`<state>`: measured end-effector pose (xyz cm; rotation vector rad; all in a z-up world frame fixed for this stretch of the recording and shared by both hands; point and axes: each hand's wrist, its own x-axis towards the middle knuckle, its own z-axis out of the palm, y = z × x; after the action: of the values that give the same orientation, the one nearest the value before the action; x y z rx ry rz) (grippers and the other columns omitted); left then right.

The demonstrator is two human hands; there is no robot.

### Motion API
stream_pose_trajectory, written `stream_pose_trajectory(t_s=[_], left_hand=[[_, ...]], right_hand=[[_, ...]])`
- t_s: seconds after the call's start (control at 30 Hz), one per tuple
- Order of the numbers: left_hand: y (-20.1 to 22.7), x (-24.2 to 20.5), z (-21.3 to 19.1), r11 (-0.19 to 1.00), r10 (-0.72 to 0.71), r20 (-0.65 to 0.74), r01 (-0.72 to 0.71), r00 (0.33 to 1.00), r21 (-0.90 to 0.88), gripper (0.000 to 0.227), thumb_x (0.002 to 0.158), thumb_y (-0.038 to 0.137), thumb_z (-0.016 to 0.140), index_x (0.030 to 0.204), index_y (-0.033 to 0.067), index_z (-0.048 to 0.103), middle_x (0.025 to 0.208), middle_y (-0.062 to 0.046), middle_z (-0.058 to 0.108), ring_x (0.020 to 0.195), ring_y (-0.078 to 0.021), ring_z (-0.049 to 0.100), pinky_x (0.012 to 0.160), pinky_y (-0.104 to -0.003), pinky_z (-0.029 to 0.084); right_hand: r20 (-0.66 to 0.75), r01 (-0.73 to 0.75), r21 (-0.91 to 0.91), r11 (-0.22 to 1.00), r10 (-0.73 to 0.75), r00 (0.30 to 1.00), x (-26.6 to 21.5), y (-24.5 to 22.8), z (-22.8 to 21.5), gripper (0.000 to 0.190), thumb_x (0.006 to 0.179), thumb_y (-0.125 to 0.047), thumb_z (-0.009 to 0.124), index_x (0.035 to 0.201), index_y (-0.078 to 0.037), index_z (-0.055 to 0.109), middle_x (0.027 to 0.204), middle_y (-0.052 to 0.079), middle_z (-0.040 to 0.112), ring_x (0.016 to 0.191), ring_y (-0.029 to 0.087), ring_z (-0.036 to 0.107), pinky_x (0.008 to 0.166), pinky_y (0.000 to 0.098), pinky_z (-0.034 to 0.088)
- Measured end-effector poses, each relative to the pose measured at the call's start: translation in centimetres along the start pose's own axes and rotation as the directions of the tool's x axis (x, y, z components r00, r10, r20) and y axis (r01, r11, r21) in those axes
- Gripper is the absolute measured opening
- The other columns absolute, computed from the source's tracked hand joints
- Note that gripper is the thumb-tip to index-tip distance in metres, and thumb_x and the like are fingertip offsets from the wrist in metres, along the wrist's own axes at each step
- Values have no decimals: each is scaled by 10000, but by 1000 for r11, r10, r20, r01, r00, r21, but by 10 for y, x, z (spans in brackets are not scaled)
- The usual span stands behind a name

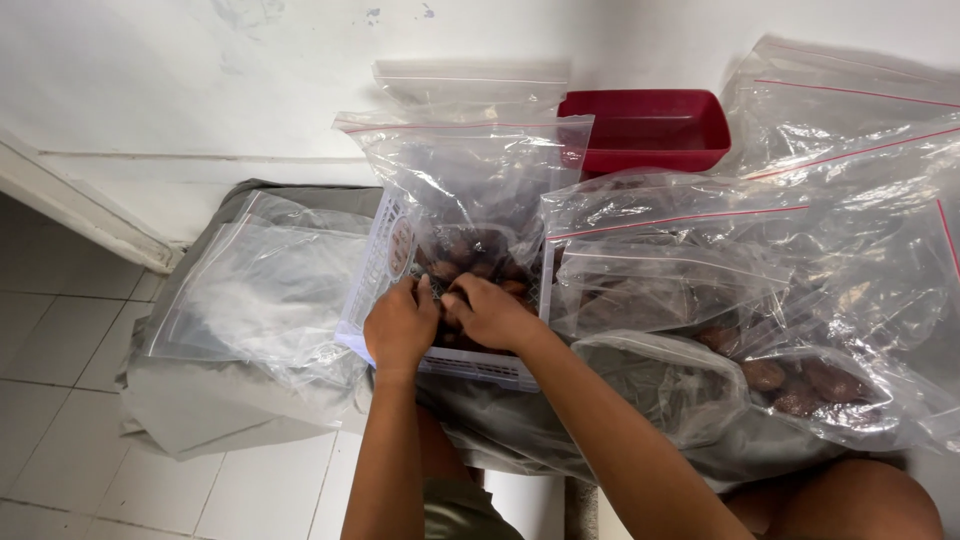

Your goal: The person picks up snake fruits from a plastic basket by hand and places them into a small red container.

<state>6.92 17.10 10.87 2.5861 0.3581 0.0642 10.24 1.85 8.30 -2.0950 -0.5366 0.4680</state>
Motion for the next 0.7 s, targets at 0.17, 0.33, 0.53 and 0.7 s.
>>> stream_pose_trajectory(t_s=[0.17,0.33,0.53,0.7], left_hand=[[6,-10,-10,993,43,-11,-44,999,-107,545,1102,444,357,1190,43,716,1048,-228,745,1095,-413,694,936,-525,527],[4,-10,-13,970,67,52,-53,996,-236,560,1097,473,343,1216,99,743,1060,-198,762,1113,-402,690,941,-524,523],[5,-13,-24,864,115,119,-40,986,-501,406,1066,396,499,1252,140,753,1114,-170,768,1166,-378,673,993,-513,498],[-2,-9,-22,807,217,118,-110,969,-580,411,985,318,694,1271,23,705,1190,-261,727,1214,-447,639,1030,-560,467]], right_hand=[[-316,258,111,960,-212,925,6,18,5,485,1132,-315,393,1394,88,456,1308,339,554,1311,506,512,1097,612,428],[-318,338,209,918,-263,911,-7,3,1,528,976,-21,655,1450,-43,424,1395,276,502,1320,524,491,1081,649,414],[-294,376,312,872,-288,911,-6,4,1,682,889,102,707,1462,-99,396,1410,263,461,1332,496,510,1076,640,444],[-275,355,347,868,-268,923,-10,-3,-2,682,893,96,703,1456,-113,381,1414,281,452,1380,531,454,1098,669,415]])
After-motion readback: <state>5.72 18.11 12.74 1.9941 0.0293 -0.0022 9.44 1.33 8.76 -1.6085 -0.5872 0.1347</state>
